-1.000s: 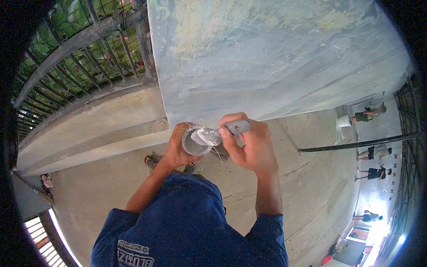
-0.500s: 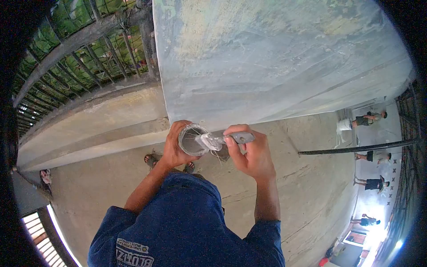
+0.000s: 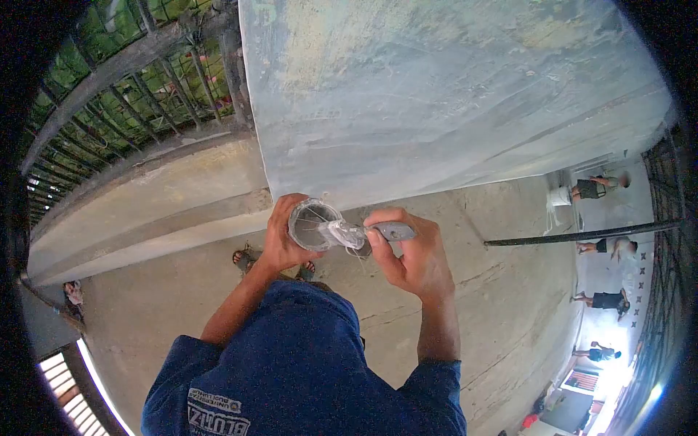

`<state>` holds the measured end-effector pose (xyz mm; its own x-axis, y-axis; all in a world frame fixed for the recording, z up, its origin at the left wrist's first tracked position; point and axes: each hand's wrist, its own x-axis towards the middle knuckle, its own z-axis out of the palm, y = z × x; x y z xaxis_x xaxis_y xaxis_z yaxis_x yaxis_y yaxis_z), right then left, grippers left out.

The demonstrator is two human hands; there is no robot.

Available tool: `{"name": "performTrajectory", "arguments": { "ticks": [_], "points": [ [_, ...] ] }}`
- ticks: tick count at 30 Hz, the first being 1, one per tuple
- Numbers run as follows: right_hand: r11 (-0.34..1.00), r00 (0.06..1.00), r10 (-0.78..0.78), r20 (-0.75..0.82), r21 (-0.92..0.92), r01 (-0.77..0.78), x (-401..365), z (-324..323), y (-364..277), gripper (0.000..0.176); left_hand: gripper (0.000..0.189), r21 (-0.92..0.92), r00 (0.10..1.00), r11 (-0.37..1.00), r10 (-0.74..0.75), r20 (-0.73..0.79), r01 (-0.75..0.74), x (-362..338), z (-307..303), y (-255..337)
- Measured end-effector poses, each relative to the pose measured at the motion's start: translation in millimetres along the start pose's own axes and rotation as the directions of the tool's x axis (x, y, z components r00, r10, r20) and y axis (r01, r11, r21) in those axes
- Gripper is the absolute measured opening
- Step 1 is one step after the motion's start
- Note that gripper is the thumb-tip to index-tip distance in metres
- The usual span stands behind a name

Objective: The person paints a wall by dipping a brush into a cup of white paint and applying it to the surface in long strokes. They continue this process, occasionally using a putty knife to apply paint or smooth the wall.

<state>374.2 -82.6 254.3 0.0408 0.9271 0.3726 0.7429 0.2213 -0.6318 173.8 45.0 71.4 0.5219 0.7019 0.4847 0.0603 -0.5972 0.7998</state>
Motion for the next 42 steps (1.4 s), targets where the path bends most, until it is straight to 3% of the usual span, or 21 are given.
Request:
{"name": "performTrajectory", "arguments": {
  "ticks": [13,16,18,25,27,31,33,37,39,42],
  "points": [
    [0.998,0.997,-0.024,0.069,-0.054,0.028,8.2,-10.9,-8.0,0.006,0.083,-0.044,1.000,0.999,-0.006,-0.004,0.005,-6.2,4.4,-0.6],
    [0.995,0.996,-0.071,0.051,-0.069,0.074,8.7,-12.2,-5.4,0.006,0.085,-0.083,0.999,0.996,0.021,-0.036,-0.024,-7.1,6.4,-3.0],
    [0.998,0.998,-0.014,0.065,-0.055,0.017,9.3,-13.9,-5.8,0.006,0.087,-0.048,1.000,0.999,0.022,-0.010,-0.022,-7.0,7.5,-4.5],
    [0.996,1.000,-0.025,0.014,-0.085,0.027,7.5,-12.4,3.2,0.007,0.088,-0.055,1.000,0.998,0.018,-0.010,-0.018,-3.8,9.4,-3.4],
    [0.995,0.993,0.061,-0.106,-0.073,-0.069,4.0,-7.8,8.3,0.009,0.089,-0.018,1.000,0.999,0.027,0.011,-0.027,-0.8,6.9,-2.2],
    [0.990,0.974,0.129,-0.188,-0.038,-0.138,6.4,6.8,20.5,0.009,0.090,-0.018,0.999,0.999,0.050,0.005,-0.050,-0.6,8.1,-6.6],
    [0.977,0.948,0.211,-0.239,0.082,-0.197,6.9,14.1,26.1,0.010,0.091,-0.007,0.999,0.999,0.054,0.007,-0.054,-1.5,9.3,-6.6],
    [0.937,0.925,0.306,-0.223,0.240,-0.253,13.3,17.3,22.1,0.014,0.091,-0.013,0.998,0.999,0.046,0.032,-0.046,-1.8,8.9,-3.3],
    [0.868,0.910,0.380,-0.165,0.404,-0.289,13.5,15.4,25.3,0.021,0.090,-0.009,0.998,1.000,0.031,0.062,-0.030,-0.9,7.5,-1.1],
    [0.886,0.893,0.400,-0.207,0.336,-0.319,15.0,14.2,30.4,0.027,0.089,-0.003,0.998,0.999,0.041,0.056,-0.041,-1.4,5.3,-0.6]
  ]
}}
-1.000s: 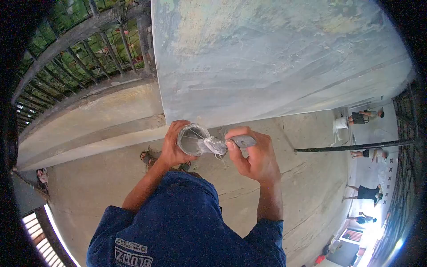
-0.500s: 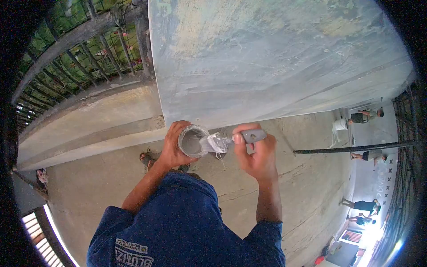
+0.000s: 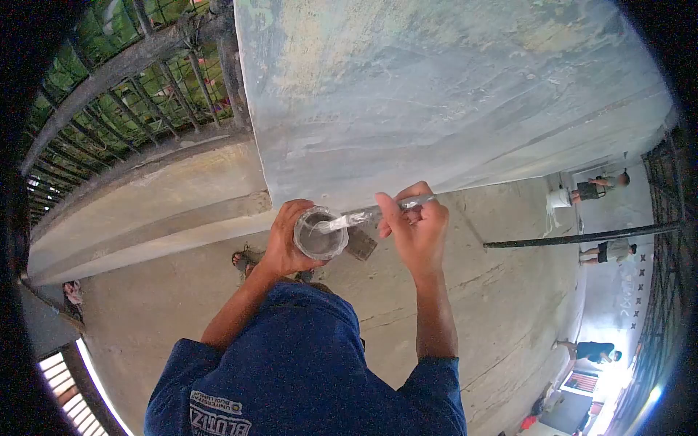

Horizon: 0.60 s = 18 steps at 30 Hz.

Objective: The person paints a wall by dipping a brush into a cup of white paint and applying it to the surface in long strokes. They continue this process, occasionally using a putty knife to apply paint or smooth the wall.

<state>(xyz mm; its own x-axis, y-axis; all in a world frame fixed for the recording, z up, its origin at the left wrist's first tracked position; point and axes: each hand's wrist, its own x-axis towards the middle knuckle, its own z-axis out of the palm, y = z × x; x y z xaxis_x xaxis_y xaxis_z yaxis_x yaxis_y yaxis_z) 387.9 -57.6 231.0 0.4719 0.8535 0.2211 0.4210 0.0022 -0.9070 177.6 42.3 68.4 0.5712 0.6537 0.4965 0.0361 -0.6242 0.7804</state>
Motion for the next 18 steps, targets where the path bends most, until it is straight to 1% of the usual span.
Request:
{"name": "performTrajectory", "arguments": {
  "ticks": [4,7,9,13,15,18],
  "points": [
    [0.999,0.999,-0.035,-0.034,0.004,0.035,-0.6,2.7,7.8,0.031,0.087,-0.014,1.000,1.000,-0.019,-0.021,0.018,-2.2,-0.8,-0.6],
    [0.998,0.995,-0.068,-0.075,0.002,0.068,-0.8,1.0,7.5,0.032,0.090,0.000,1.000,1.000,-0.012,0.013,0.012,-4.4,-0.6,-4.0],
    [0.996,0.993,-0.088,-0.084,-0.033,0.085,-1.3,-1.3,4.0,0.032,0.089,0.013,1.000,1.000,-0.011,-0.018,0.011,-6.0,0.7,-4.5],
    [0.994,0.992,-0.100,-0.073,-0.057,0.096,-3.8,-1.4,-1.9,0.032,0.089,0.022,1.000,1.000,-0.022,-0.012,0.022,-5.9,1.5,-2.4],
    [0.988,0.990,-0.129,-0.057,-0.098,0.123,-5.5,-2.5,-3.8,0.032,0.089,0.010,1.000,1.000,-0.012,-0.007,0.012,-5.7,1.6,-1.2],
    [0.991,0.993,-0.107,-0.055,-0.089,0.102,-8.8,-4.8,-7.9,0.032,0.089,0.009,0.999,0.999,-0.041,-0.008,0.041,-7.9,2.9,2.2]
  ]
}}
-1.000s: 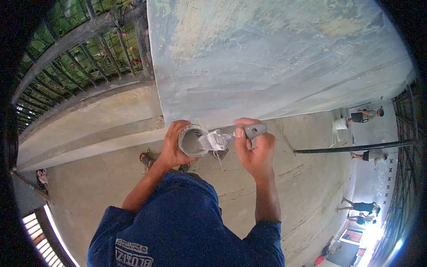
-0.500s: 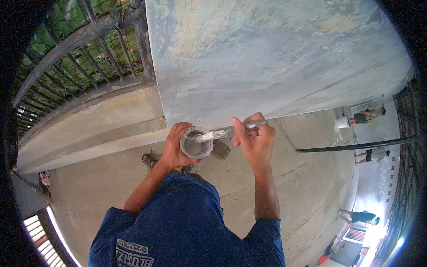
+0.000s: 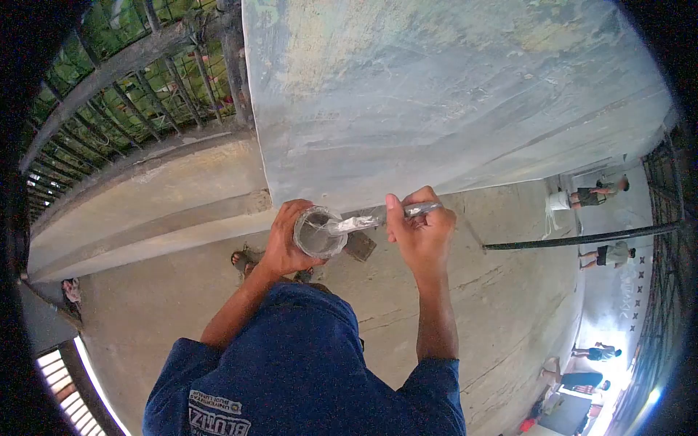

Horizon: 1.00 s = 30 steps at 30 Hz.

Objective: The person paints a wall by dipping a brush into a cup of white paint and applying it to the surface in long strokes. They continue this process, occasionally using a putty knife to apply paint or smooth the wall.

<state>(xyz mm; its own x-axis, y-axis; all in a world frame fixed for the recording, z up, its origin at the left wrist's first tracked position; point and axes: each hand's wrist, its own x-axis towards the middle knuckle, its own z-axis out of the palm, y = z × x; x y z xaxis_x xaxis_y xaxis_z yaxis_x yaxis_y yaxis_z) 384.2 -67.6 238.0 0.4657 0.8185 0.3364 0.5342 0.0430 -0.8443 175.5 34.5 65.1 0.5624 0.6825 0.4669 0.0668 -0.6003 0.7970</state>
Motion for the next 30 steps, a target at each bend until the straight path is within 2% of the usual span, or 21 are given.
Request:
{"name": "performTrajectory", "arguments": {
  "ticks": [7,9,16,21,30],
  "points": [
    [0.993,0.999,-0.035,0.035,-0.112,0.039,-6.3,-7.4,-0.2,0.028,0.089,0.008,0.998,0.999,0.048,-0.032,-0.048,-3.6,5.5,-2.3],
    [0.973,0.994,-0.094,0.049,-0.206,0.102,-8.0,-11.2,0.3,0.028,0.090,0.017,1.000,1.000,0.020,-0.005,-0.020,-4.9,6.1,-0.9],
    [0.987,0.998,-0.056,0.013,-0.149,0.057,-10.5,-12.7,-5.7,0.029,0.094,0.021,0.999,0.999,0.035,0.005,-0.036,-4.4,1.0,2.5],
    [0.970,0.992,-0.126,0.022,-0.207,0.127,-12.7,-14.4,-7.6,0.029,0.094,-0.001,1.000,1.000,0.020,-0.006,-0.020,-6.4,0.1,2.5],
    [0.962,0.989,-0.146,0.025,-0.229,0.148,-14.7,-15.2,-10.3,0.029,0.093,0.010,1.000,1.000,0.018,0.000,-0.018,-8.1,-3.9,5.3]
  ]
}}
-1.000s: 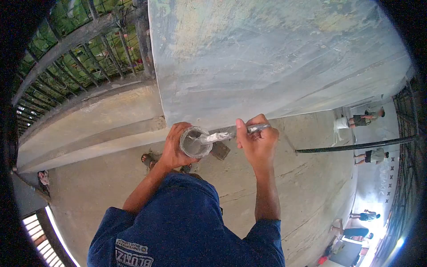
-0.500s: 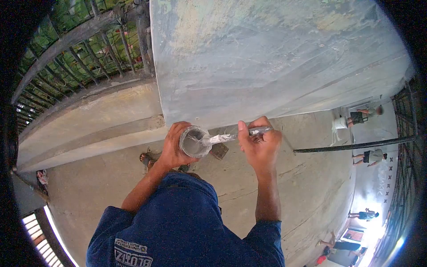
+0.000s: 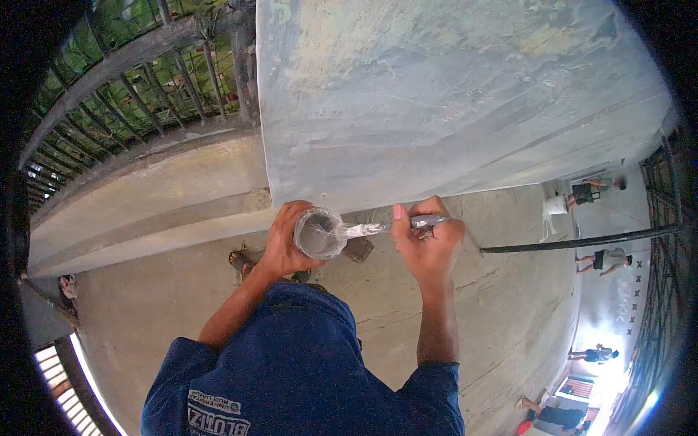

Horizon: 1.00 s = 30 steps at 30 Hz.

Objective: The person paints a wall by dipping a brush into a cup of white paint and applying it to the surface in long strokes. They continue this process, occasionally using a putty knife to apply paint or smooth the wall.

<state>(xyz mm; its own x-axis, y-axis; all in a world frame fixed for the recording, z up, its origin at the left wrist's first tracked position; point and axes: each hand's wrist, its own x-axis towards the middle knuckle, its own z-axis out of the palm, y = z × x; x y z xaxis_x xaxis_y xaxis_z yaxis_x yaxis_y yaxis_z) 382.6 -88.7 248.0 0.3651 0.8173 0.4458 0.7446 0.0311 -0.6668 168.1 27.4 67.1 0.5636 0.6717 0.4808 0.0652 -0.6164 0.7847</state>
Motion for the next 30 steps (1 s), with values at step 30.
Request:
{"name": "performTrajectory", "arguments": {
  "ticks": [30],
  "points": [
    [0.997,0.998,-0.055,0.037,-0.043,0.057,-0.3,-6.6,13.6,0.027,0.090,0.022,1.000,0.999,-0.024,0.016,0.024,2.7,7.3,-4.5]
  ]
}}
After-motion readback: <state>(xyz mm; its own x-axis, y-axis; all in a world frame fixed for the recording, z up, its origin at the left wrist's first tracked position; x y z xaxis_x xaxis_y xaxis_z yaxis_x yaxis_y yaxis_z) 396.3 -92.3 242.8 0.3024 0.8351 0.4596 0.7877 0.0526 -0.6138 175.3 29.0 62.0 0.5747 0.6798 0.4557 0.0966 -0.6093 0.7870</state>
